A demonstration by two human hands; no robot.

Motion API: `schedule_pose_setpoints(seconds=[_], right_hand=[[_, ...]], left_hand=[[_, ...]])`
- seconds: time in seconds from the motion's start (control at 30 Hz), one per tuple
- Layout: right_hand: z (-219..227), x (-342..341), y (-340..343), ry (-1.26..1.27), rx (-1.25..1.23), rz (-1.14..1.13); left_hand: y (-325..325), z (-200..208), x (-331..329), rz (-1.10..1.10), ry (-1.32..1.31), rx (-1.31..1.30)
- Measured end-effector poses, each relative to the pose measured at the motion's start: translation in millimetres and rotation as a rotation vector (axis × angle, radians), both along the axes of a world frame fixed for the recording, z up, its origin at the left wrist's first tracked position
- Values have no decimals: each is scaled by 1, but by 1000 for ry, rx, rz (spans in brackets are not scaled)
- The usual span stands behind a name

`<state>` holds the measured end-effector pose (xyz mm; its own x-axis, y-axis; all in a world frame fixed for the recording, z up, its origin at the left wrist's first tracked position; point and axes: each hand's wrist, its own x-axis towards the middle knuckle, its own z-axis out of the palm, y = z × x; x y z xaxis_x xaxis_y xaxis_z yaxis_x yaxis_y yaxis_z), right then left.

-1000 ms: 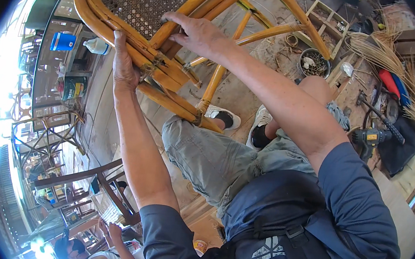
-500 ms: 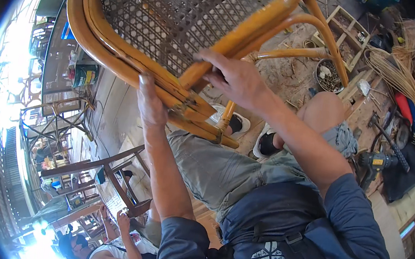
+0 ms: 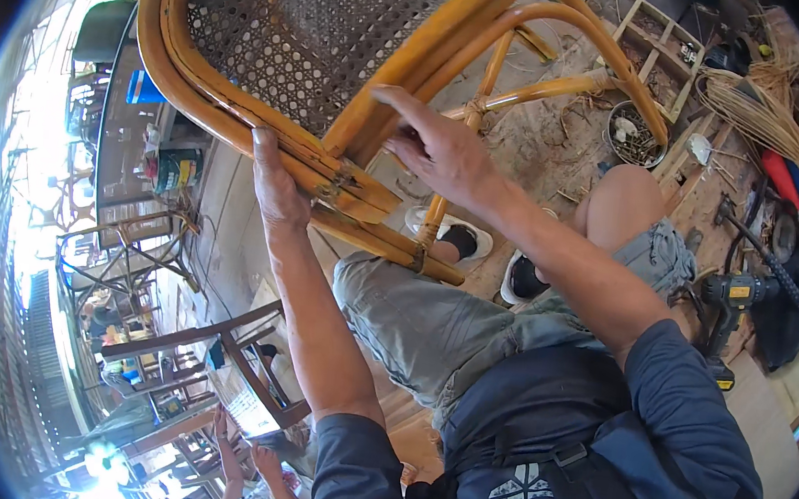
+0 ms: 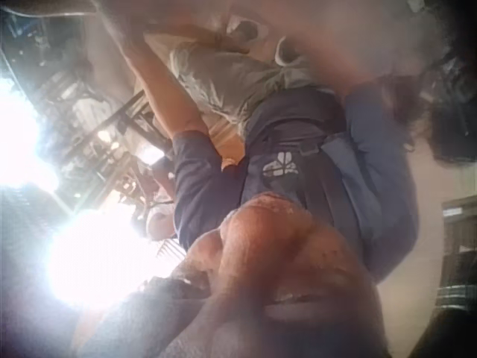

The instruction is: The person sits on the floor and repairs a yellow rattan chair. They select a screw from a container, sand the screw threads, and use a power drill to drive the screw into the chair's frame. The person also lifts and repositions the chair to access different areas.

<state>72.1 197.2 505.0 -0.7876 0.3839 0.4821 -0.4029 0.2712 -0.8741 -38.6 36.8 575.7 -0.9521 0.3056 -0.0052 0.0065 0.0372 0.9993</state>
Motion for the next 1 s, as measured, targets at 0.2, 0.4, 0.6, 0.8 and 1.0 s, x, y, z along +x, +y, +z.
schedule_pose_setpoints(seconds=[0.2,0.4,0.6,0.8,1.0], right_hand=[[-102,37,4,-425,-279,-35],[-244,80,-4,-867,5,-78],[-240,65,-4,-1023,-181,156],[-223,50,-10,-1005,-703,222],[-199,17,-37,-917,-1029,297]], left_hand=[[17,21,-29,1,19,-84],[13,16,-71,-21,26,-97],[7,21,-94,6,14,-135],[-2,27,-92,14,26,-150],[5,13,-54,8,32,-151]])
